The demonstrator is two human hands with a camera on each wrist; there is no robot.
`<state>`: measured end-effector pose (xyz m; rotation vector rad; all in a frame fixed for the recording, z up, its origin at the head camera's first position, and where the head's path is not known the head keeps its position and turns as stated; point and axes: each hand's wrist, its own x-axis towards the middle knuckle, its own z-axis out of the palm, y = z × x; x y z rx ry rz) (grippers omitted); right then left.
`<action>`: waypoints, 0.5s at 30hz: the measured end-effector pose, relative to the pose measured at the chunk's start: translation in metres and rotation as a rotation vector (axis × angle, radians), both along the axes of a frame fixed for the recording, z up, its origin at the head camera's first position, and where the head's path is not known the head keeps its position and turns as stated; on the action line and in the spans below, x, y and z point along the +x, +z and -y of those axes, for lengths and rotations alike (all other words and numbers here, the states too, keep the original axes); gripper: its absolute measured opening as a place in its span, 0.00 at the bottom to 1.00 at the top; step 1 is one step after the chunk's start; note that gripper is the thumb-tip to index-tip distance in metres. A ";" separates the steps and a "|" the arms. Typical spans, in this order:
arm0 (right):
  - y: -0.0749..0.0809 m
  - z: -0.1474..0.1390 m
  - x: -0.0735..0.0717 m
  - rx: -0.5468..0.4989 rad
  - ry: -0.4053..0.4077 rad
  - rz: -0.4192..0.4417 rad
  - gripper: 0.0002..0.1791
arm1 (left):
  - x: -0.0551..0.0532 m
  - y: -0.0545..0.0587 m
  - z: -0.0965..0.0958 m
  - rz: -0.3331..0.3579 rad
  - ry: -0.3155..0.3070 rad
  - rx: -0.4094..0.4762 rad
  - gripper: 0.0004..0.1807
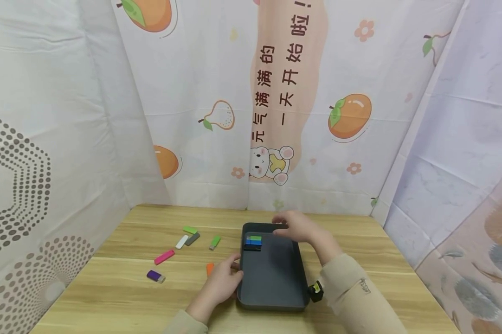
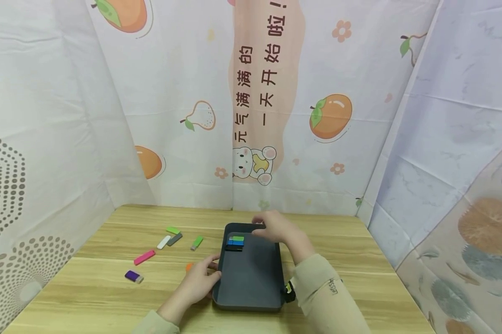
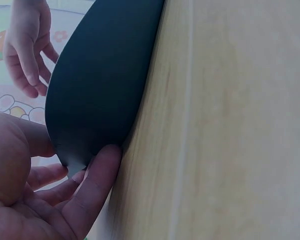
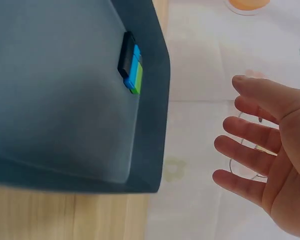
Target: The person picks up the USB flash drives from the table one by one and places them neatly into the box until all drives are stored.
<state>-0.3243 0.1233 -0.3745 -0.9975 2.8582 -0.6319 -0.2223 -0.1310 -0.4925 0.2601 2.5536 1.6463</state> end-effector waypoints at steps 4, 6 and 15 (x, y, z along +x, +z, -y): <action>0.002 -0.009 0.004 -0.003 -0.004 -0.021 0.19 | 0.001 0.000 0.000 -0.003 0.000 0.005 0.27; 0.003 -0.014 0.006 -0.008 -0.010 -0.024 0.20 | 0.001 0.000 0.000 -0.004 -0.001 0.010 0.27; -0.001 -0.041 0.009 -0.011 -0.042 0.007 0.27 | 0.002 0.002 0.001 -0.020 -0.002 -0.012 0.27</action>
